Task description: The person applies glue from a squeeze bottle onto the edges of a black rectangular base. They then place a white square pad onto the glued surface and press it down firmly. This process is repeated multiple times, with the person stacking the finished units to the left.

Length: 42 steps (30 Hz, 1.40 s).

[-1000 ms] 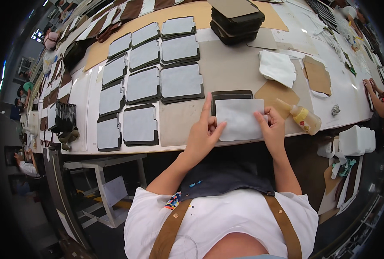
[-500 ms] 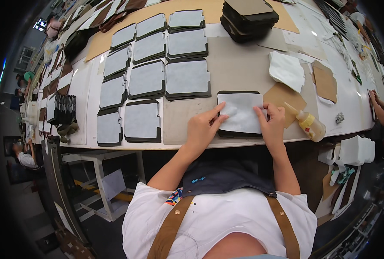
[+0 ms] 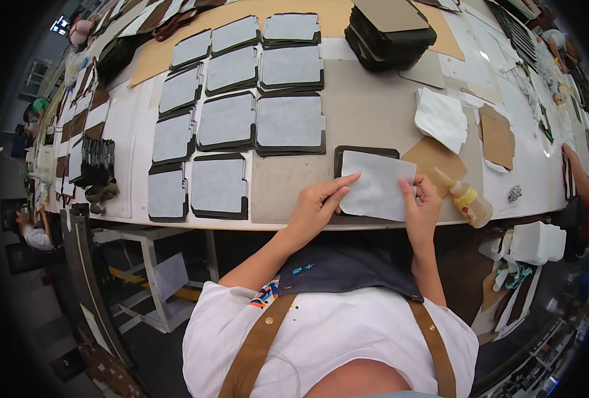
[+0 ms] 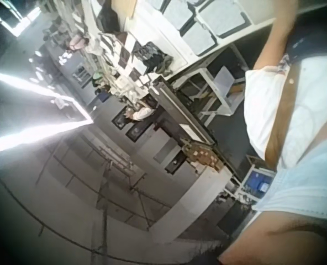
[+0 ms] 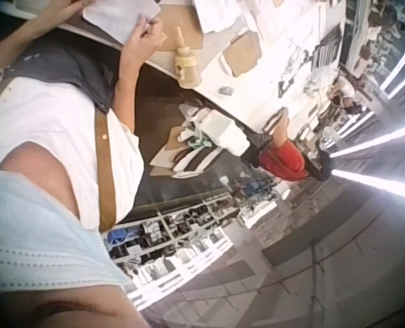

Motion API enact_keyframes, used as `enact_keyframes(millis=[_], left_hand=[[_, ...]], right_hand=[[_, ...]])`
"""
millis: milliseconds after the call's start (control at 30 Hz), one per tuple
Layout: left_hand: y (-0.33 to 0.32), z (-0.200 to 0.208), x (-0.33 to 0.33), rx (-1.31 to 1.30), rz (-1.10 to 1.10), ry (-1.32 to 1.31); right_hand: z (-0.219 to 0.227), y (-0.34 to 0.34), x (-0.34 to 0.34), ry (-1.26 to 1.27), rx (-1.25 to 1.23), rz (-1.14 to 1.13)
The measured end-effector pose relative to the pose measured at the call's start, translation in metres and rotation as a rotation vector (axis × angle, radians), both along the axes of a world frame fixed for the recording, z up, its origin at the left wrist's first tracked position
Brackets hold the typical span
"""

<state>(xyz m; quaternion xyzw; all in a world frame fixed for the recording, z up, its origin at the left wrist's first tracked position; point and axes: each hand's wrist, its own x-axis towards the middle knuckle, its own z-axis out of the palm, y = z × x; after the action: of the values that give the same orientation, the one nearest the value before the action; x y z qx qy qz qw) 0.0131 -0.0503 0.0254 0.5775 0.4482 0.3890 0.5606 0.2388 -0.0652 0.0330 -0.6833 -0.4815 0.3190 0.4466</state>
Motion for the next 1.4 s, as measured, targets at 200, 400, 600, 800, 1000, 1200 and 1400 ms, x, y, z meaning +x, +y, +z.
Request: enact_keyframes(millis=[200,400,600,800,1000,1200,1400], left_hand=[[0.0,0.005,-0.004,0.182,-0.007,0.096],[-0.003,-0.002,-0.003,0.214,0.04,0.259],[-0.001,-0.005,-0.008,0.221,0.078,0.381],[0.001,-0.006,-0.006,0.296,0.134,0.434],[0.002,-0.008,-0.006,0.331,0.144,0.456],[0.003,-0.011,-0.005,0.35,0.136,0.485],[0.004,-0.013,-0.004,0.339,0.137,0.495]], right_hand=[[0.002,-0.002,-0.001,0.075,0.013,0.029],[0.004,0.005,0.0,-0.151,0.039,0.078],[0.004,0.01,-0.006,-0.234,0.049,0.081],[0.001,0.013,-0.006,-0.3,0.04,0.101],[-0.002,0.014,-0.005,-0.327,0.052,0.106],[-0.001,0.015,-0.006,-0.311,0.075,0.099],[-0.003,0.017,-0.005,-0.348,0.083,0.115]])
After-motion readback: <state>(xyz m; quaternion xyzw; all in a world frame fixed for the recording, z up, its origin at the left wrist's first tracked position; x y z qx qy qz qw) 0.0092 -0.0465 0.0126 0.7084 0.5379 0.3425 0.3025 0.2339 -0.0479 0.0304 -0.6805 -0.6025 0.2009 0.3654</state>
